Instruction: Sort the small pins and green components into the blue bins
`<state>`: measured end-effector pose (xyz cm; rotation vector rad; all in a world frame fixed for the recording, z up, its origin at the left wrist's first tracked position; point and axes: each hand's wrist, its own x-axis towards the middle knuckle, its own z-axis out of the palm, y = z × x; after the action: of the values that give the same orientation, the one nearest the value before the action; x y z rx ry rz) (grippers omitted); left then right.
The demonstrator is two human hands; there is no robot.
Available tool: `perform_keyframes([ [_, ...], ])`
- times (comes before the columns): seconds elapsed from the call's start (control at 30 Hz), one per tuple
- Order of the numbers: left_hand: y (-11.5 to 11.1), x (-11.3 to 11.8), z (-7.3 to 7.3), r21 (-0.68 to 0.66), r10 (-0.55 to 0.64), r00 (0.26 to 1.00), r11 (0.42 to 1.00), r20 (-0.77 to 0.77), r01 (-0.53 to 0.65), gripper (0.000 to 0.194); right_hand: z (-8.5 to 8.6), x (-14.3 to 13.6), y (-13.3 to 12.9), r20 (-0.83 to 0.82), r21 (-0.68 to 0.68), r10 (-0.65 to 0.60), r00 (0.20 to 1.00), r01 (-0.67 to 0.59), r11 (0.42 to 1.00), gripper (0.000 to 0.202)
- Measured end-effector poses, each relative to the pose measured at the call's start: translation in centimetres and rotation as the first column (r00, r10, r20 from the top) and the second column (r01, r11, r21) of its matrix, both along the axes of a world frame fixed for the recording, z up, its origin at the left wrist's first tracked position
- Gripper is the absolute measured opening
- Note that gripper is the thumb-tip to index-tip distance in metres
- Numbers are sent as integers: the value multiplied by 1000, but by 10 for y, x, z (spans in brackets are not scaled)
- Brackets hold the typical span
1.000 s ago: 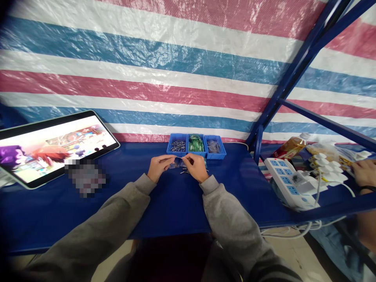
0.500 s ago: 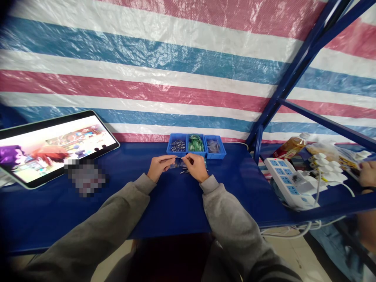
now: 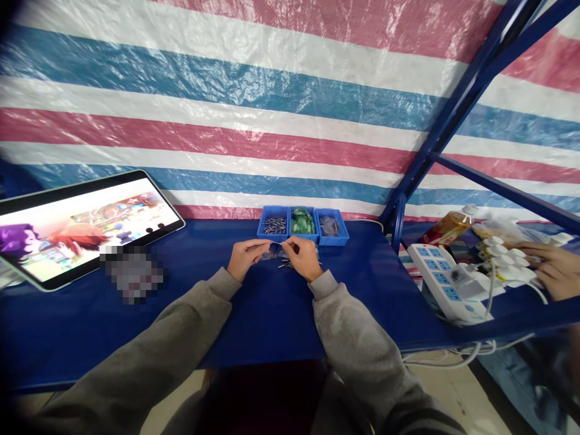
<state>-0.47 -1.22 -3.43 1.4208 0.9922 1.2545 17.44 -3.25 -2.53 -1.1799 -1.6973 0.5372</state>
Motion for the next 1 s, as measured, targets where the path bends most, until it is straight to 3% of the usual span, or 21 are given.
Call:
perform_keyframes([
  [0.5, -1, -1, 2, -24, -10, 1000, 1000, 20, 11, 32, -3, 1, 1, -14, 7, 10, 1000, -10, 1000, 35],
  [0.67, -2, 0, 3, -66, -100, 995, 993, 25, 102, 38, -3, -1, 0, -17, -1, 14, 1000, -14, 1000, 36],
  [1.0, -2, 4, -1, -30, -11, 999, 999, 44, 12, 38, -3, -5, -1, -66, -47, 39, 997, -42, 998, 41],
])
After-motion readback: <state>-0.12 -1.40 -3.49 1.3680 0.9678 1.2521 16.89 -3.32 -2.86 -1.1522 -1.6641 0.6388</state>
